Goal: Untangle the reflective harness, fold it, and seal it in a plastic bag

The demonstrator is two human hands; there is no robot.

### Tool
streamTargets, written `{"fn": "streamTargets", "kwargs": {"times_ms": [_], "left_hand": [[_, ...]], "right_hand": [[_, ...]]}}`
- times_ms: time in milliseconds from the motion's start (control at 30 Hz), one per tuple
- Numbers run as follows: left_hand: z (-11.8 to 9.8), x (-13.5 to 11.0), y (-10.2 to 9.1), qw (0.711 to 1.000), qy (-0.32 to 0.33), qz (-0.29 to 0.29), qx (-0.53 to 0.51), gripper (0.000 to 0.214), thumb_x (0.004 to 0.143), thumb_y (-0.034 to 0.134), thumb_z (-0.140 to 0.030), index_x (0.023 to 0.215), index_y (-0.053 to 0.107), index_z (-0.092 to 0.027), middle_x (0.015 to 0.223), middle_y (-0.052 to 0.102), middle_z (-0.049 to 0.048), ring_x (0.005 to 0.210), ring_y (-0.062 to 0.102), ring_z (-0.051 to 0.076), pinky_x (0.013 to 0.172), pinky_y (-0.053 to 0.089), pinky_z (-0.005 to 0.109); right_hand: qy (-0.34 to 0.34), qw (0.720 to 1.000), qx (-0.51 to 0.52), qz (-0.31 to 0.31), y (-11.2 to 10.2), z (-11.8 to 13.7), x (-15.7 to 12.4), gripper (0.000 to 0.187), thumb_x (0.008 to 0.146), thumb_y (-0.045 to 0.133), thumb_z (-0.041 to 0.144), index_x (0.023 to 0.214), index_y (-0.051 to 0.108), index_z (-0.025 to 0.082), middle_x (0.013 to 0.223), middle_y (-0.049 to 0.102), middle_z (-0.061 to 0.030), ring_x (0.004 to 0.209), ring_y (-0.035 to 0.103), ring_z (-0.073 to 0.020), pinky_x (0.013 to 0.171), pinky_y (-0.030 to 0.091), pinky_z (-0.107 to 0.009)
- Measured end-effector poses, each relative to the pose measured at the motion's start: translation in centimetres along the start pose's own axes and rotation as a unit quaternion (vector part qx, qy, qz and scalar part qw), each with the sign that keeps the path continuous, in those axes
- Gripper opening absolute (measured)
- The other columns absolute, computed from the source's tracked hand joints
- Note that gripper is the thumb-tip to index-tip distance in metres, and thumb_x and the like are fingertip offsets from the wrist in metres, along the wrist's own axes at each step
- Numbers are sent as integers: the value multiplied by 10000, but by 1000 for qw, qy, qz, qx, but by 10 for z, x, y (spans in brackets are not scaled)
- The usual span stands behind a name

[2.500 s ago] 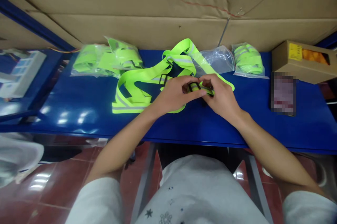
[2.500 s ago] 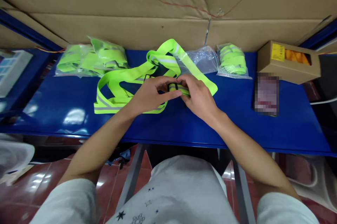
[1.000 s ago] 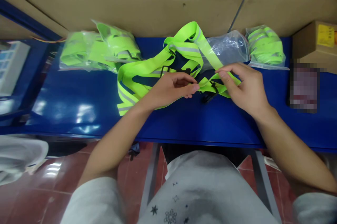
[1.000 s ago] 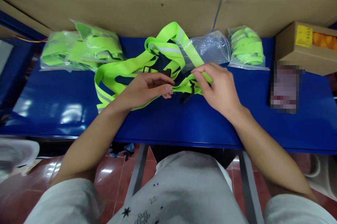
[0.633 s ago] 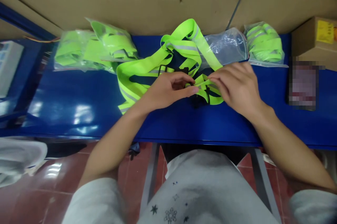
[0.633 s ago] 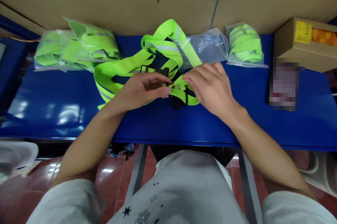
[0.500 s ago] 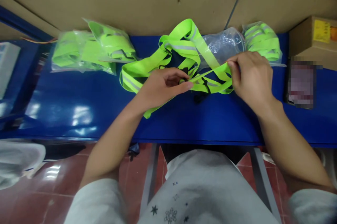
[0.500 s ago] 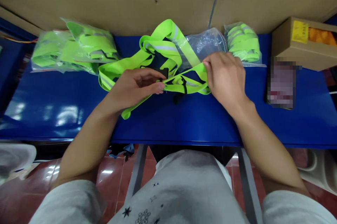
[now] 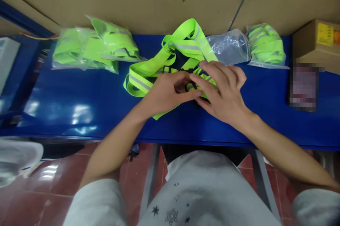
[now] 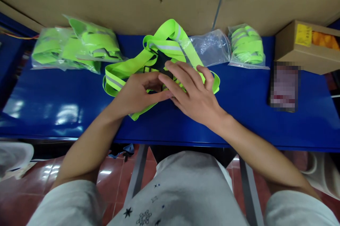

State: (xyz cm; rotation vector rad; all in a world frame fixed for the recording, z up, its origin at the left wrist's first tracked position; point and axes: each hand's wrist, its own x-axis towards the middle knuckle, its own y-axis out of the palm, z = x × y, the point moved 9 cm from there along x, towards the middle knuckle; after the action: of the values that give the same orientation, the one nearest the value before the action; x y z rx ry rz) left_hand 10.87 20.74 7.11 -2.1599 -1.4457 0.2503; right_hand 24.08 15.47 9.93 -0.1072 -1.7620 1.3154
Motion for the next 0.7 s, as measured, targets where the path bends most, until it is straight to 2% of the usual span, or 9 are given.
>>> {"fn": "streamTargets", "kwargs": {"times_ms": [67, 200, 300, 367, 467, 533, 600, 700], "left_hand": [[-2, -1, 3, 1000, 1, 16, 0, 304, 892, 798, -457, 985, 736, -174, 785, 682, 2, 687, 604, 134, 629, 481, 254], [-3, -2, -1, 1000, -16, -10, 8, 362, 876, 811, -472, 1089, 775, -182, 884, 752, 9, 718, 649, 130, 687, 520, 255], [0, -2, -4, 999, -21, -16, 34, 365, 864, 813, -473, 1098, 785, -194, 882, 765, 6, 717, 673, 134, 686, 524, 257], [1, -2, -6, 998, -15, -6, 60, 337, 863, 812, -462, 1069, 781, -197, 863, 760, 2, 717, 679, 136, 688, 521, 257], [0, -2, -6, 997, 9, 30, 71, 331, 874, 810, -473, 1070, 775, -209, 878, 765, 1, 751, 692, 138, 710, 521, 249], [-3, -3, -7, 996, 21, 56, 66, 350, 884, 804, -492, 1098, 777, -217, 905, 776, 7, 763, 694, 138, 715, 519, 245], [-6, -3, -10, 996, 24, 62, 67, 371, 885, 799, -513, 1109, 780, -218, 901, 777, 9, 747, 687, 136, 713, 519, 246], [-8, -3, -14, 997, 15, 52, 61, 371, 886, 794, -513, 1116, 778, -222, 896, 772, 4, 760, 691, 138, 724, 535, 246]], "right_hand": [[5, 1000, -16, 3, 3, -1, 0, 425, 1082, 548, 201, 1504, 557, 241, 1544, 655, -83, 1440, 594, -292, 1203, 343, -531], [30, 999, -10, 36, 11, -9, 1, 336, 1135, 459, 184, 1378, 660, 300, 1248, 813, 33, 1196, 734, -203, 1194, 348, -494], [64, 996, 21, 64, 20, -18, 0, 315, 1148, 442, 206, 1289, 719, 253, 1106, 843, 5, 1093, 757, -206, 1101, 399, -483], [61, 990, 90, 87, 26, -21, -1, 291, 1145, 475, 270, 1225, 750, 216, 1066, 842, -37, 1069, 757, -229, 1030, 424, -473], [34, 960, 245, 128, 31, -22, -2, 333, 1107, 570, 443, 1262, 745, 206, 1116, 820, -69, 1046, 752, -235, 966, 451, -434], [27, 944, 299, 139, 28, -28, -3, 349, 1099, 580, 461, 1278, 749, 214, 1095, 809, -63, 1001, 747, -219, 916, 465, -402], [17, 952, 280, 123, 21, -37, -3, 295, 1110, 564, 404, 1202, 784, 230, 1002, 801, -43, 936, 738, -208, 873, 463, -389], [-6, 983, 175, 55, 4, -54, -2, 250, 1099, 582, 341, 1139, 809, 243, 969, 804, -40, 921, 731, -227, 878, 448, -418]]}}
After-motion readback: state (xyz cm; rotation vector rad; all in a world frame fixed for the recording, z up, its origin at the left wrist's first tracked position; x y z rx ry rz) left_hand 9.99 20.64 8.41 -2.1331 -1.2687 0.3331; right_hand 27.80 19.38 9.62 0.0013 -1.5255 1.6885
